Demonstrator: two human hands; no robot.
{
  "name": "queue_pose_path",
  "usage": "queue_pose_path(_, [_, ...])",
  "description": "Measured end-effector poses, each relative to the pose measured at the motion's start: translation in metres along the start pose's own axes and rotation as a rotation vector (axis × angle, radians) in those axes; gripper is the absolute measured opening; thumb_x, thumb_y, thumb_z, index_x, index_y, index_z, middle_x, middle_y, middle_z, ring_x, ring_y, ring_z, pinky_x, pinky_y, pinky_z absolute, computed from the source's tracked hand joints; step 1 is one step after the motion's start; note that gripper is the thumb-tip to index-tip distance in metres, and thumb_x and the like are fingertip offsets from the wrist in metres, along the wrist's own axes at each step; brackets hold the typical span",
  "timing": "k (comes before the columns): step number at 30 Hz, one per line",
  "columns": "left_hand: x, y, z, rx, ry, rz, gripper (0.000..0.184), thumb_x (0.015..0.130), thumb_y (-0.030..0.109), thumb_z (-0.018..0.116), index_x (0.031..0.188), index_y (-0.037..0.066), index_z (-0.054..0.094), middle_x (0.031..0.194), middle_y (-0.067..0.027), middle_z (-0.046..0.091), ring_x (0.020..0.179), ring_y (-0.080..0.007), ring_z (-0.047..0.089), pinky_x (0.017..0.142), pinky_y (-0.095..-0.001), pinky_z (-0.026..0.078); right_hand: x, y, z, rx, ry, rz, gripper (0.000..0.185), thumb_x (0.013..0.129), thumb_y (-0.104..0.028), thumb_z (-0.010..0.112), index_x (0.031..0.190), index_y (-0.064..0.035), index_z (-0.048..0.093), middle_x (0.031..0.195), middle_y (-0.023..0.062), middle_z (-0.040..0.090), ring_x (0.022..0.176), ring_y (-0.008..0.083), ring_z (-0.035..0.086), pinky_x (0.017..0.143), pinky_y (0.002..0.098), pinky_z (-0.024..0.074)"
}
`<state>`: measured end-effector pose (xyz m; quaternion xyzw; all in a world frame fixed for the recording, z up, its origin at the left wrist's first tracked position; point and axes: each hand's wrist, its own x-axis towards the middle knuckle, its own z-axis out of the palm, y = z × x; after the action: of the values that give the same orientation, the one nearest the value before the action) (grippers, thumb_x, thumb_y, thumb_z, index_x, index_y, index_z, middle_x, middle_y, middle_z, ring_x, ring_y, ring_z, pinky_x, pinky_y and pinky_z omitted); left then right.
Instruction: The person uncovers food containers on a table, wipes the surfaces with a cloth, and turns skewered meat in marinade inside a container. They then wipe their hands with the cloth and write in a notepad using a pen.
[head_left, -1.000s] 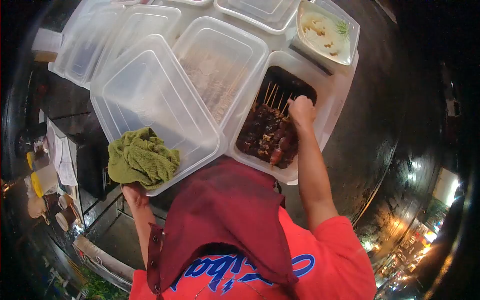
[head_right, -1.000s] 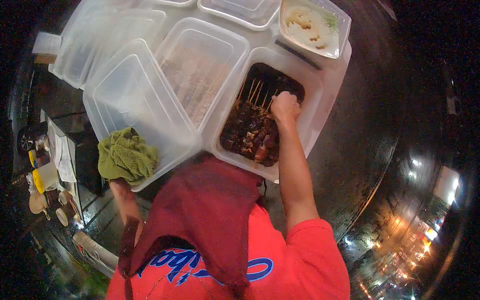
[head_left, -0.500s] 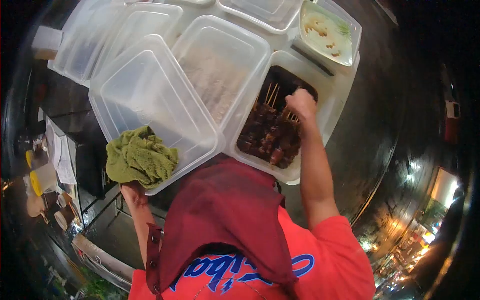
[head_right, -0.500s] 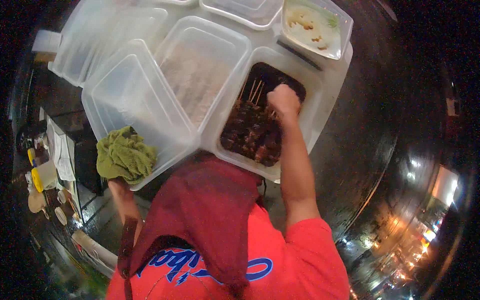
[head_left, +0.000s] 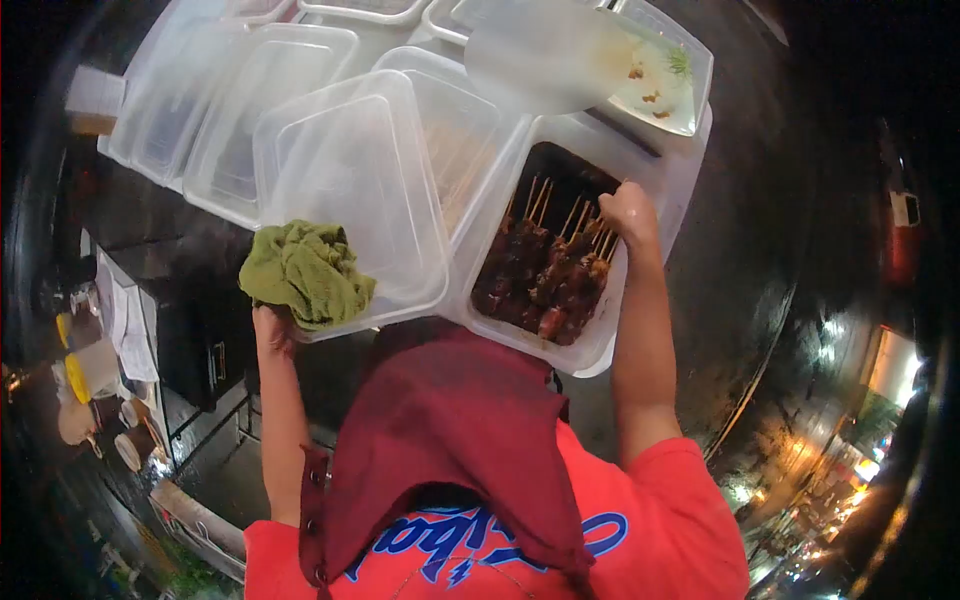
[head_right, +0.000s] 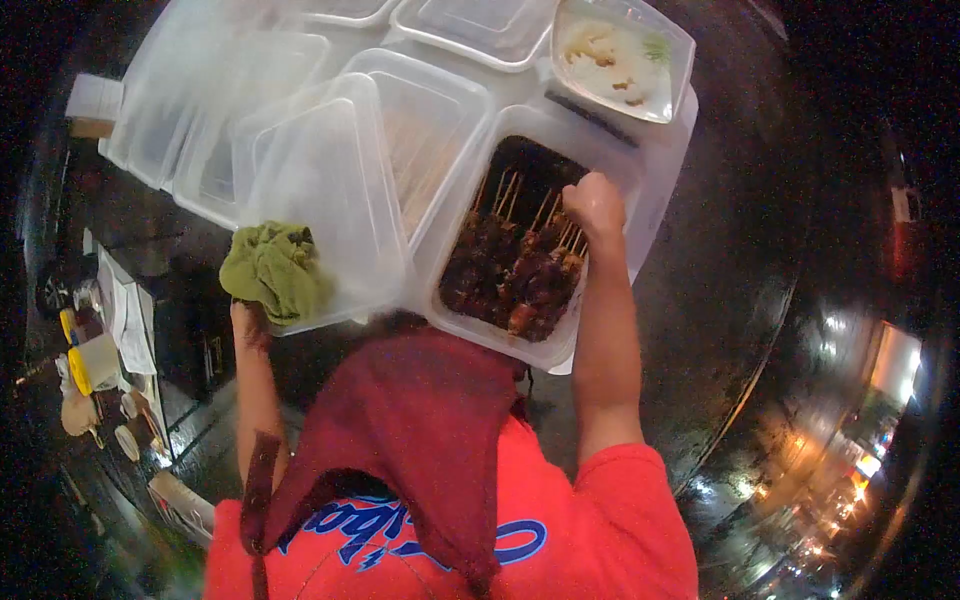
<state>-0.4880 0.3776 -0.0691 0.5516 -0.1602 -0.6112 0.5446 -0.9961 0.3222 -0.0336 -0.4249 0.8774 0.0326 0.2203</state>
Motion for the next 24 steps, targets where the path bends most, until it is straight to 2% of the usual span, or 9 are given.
queue_pose_path(6, [0.024,0.015,0.019,0.704,0.039,0.234,0.036,0.082,0.005,0.056,0.118,-0.003,0.051,0.116,-0.0118,0.057,0.101,-0.0218,0.057,0.084,-0.0338,0.046,-0.014,0.013,-0.025,0.067,0.0,0.105,0.035,0.074,-0.021,0.051,0.097,0.0025,0.065,0.104,0.0252,0.061,0.101,0.0392,0.058,0.087,0.0447,0.0453])
queue_pose_path(9, [0.037,0.037,0.011,1.237,0.025,0.097,0.034,0.077,-0.003,0.048,0.111,-0.006,0.054,0.108,-0.016,0.059,0.096,-0.025,0.058,0.08,-0.0348,0.046,-0.017,0.023,-0.027,0.105,0.078,0.133,0.035,0.074,-0.021,0.051,0.096,0.0021,0.065,0.104,0.0246,0.062,0.1,0.0396,0.058,0.087,0.0454,0.045])
queue_pose_path(10, [0.032,0.045,0.02,1.513,-0.146,0.633,0.032,0.073,-0.006,0.041,0.101,-0.007,0.057,0.094,-0.0182,0.063,0.089,-0.0276,0.061,0.075,-0.0355,0.048,-0.021,0.025,-0.029,0.123,0.105,0.148,0.035,0.074,-0.021,0.051,0.096,0.0021,0.065,0.103,0.0246,0.062,0.099,0.0399,0.059,0.087,0.0455,0.0449])
queue_pose_path(11, [0.026,0.067,0.027,1.908,-0.069,0.293,0.024,0.081,0.001,0.043,0.095,-0.007,0.061,0.082,-0.0155,0.066,0.079,-0.0265,0.063,0.071,-0.0344,0.049,-0.025,0.028,-0.031,0.139,0.131,0.166,0.035,0.074,-0.021,0.051,0.096,0.0021,0.065,0.103,0.0245,0.062,0.098,0.0402,0.059,0.087,0.0456,0.0448])
queue_pose_path(13, [0.003,0.1,0.081,1.505,0.023,0.001,0.022,0.085,0.009,0.049,0.096,-0.005,0.063,0.069,-0.0115,0.065,0.068,-0.0188,0.064,0.062,-0.0311,0.048,-0.029,0.037,-0.038,0.166,0.145,0.179,0.036,0.076,-0.024,0.05,0.096,0.0023,0.065,0.103,0.025,0.061,0.097,0.0412,0.059,0.087,0.0454,0.0447])
queue_pose_path(15, [-0.017,0.068,0.166,1.187,-0.3,0.443,0.025,0.088,0.017,0.054,0.1,-0.002,0.064,0.062,-0.0056,0.06,0.058,-0.0088,0.056,0.053,-0.0258,0.044,-0.034,0.042,-0.049,0.172,0.138,0.182,0.038,0.078,-0.027,0.049,0.096,0.0026,0.064,0.104,0.0258,0.061,0.097,0.042,0.058,0.088,0.0456,0.0445])
queue_pose_path(17, [-0.027,0.015,0.249,0.969,-0.699,0.118,0.026,0.086,0.017,0.057,0.103,-0.001,0.063,0.067,0.0006,0.056,0.055,-0.0048,0.043,0.048,-0.0216,0.037,-0.039,0.044,-0.062,0.166,0.123,0.177,0.04,0.08,-0.03,0.049,0.098,0.0028,0.064,0.104,0.027,0.06,0.098,0.0427,0.058,0.088,0.046,0.0443])
queue_pose_path(20, [-0.002,-0.116,0.324,1.248,-1.025,0.28,0.024,0.078,0.018,0.062,0.094,0.001,0.065,0.091,-0.0194,0.065,0.082,-0.0365,0.063,0.072,-0.0411,0.049,-0.031,0.057,-0.056,0.21,0.233,0.196,0.037,0.075,-0.028,0.05,0.089,0.0038,0.063,0.097,0.028,0.06,0.094,0.0427,0.058,0.083,0.0468,0.0452])
queue_pose_path(24, [0.002,-0.186,0.369,1.665,-0.786,0.208,0.029,0.077,0.023,0.066,0.089,-0.003,0.064,0.089,-0.023,0.065,0.086,-0.038,0.062,0.076,-0.0436,0.051,-0.036,0.075,-0.05,0.199,0.248,0.184,0.035,0.074,-0.026,0.05,0.084,0.004,0.063,0.09,0.0287,0.061,0.089,0.0434,0.059,0.081,0.0475,0.0454])
